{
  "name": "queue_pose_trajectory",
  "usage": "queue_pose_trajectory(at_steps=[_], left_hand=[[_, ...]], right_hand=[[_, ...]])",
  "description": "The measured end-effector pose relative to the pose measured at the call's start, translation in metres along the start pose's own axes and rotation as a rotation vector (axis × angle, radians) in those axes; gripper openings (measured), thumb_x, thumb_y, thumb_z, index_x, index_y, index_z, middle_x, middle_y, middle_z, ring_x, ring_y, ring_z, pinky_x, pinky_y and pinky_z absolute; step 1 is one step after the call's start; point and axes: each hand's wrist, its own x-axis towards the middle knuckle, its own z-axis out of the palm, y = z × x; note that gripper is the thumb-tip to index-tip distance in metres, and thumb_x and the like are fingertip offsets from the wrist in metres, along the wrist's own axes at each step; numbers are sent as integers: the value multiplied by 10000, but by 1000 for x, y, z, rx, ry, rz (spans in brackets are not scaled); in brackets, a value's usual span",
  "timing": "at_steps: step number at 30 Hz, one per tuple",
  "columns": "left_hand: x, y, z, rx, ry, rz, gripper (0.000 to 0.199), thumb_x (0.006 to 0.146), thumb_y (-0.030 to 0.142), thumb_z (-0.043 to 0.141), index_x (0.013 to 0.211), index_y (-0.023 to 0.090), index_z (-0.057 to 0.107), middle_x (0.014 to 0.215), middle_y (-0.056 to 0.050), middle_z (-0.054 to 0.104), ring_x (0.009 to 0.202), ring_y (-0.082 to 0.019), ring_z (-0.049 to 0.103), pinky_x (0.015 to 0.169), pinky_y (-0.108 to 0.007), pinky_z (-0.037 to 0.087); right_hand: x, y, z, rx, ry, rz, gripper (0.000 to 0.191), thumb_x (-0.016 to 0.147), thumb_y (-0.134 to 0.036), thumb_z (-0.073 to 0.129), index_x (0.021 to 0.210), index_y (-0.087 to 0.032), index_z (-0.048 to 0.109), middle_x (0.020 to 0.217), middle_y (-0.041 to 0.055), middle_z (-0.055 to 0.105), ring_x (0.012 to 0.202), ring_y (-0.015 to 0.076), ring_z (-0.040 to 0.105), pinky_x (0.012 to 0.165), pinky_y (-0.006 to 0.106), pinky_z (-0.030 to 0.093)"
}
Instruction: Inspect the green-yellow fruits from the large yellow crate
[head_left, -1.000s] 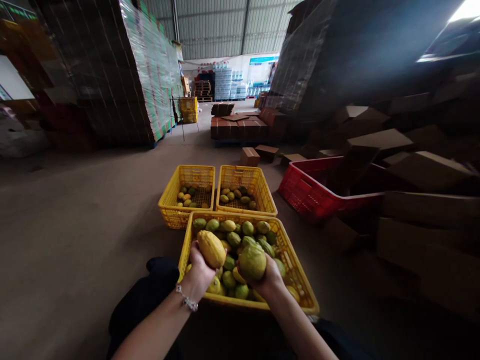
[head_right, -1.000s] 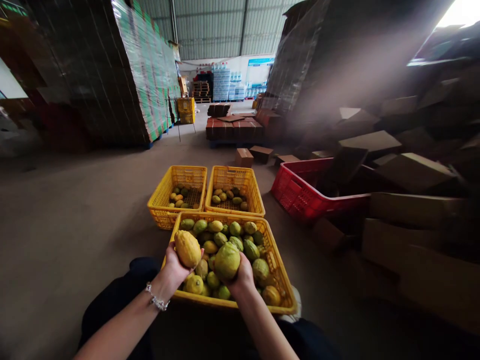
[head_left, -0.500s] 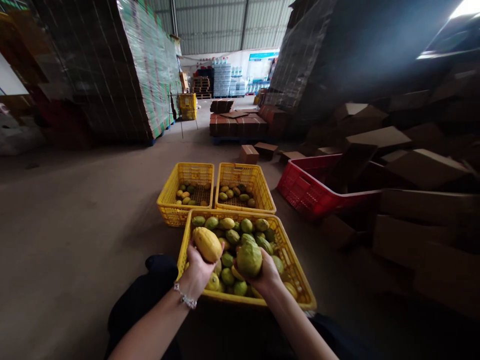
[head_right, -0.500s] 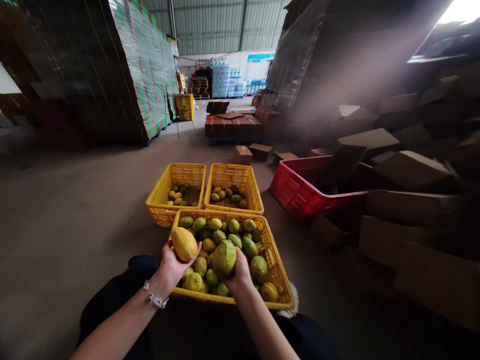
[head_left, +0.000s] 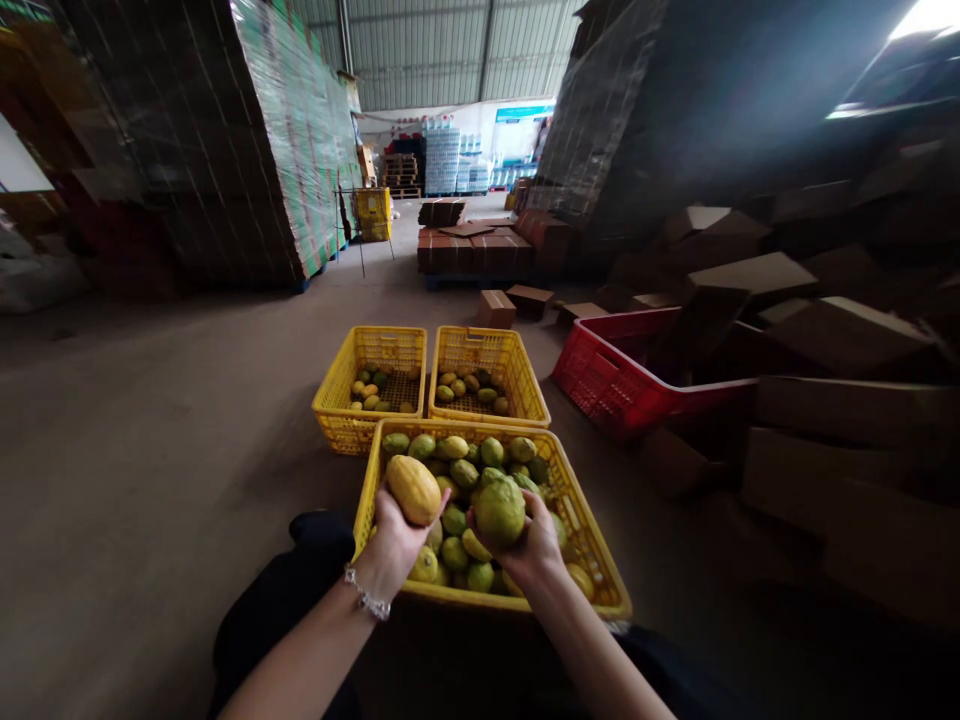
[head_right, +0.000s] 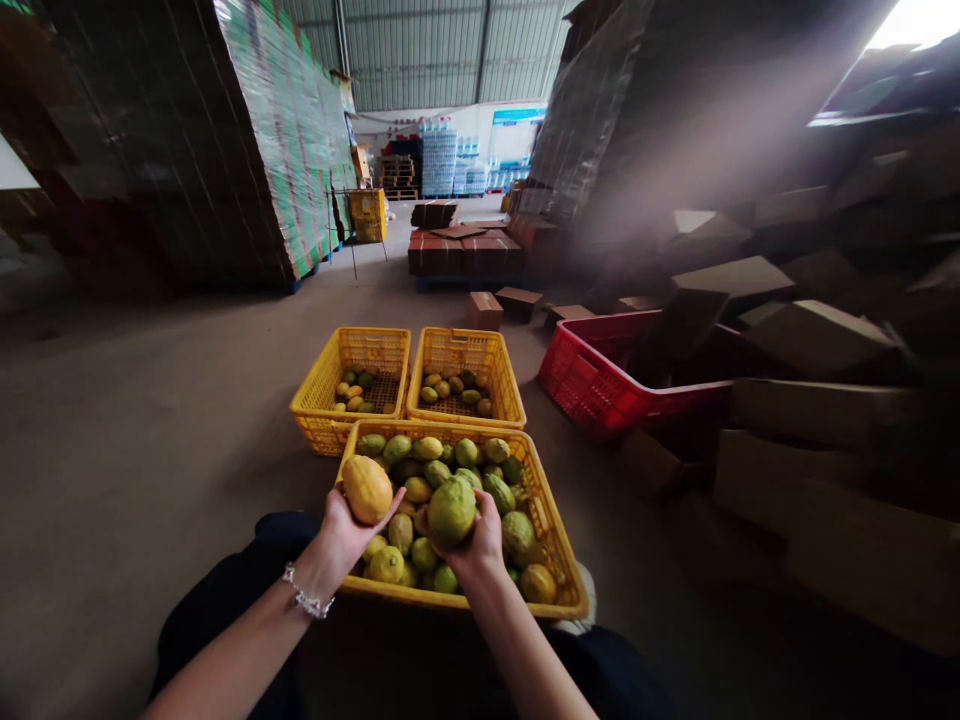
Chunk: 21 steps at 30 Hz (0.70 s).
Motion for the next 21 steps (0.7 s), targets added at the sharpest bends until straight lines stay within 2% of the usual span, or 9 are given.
queue_pose_trajectory(at_steps=[6,12,17,21], left_hand=[[5,-2,0,100,96,-51,383,889,171,439,1218,264,610,1120,-68,664,937,-246,675,709,-377,606],[0,-2,3,120,53,-87,346,912,194,407,1188,197,615,1023,-88,661,867,-242,681,711,-381,596],[-1,-2,3,108,35,-104,355,897,193,407,1165,198,639,964,-91,672,830,-250,693,700,-392,593],[2,-1,1,125,32,-63,345,899,203,423,1166,255,636,974,-63,693,803,-240,698,683,-386,594]], right_hand=[[-2,-4,1,24,48,-26,269,923,-354,447,728,-210,564,573,18,633,583,202,621,618,389,566],[4,-1,-2,34,49,0,245,919,-317,429,723,-215,534,547,3,605,572,201,621,602,378,554],[5,0,-2,33,32,5,252,918,-315,423,742,-205,565,567,20,631,592,199,640,619,370,553],[3,-1,-2,-8,40,-21,283,926,-314,401,738,-199,579,579,37,663,584,202,649,610,359,539]])
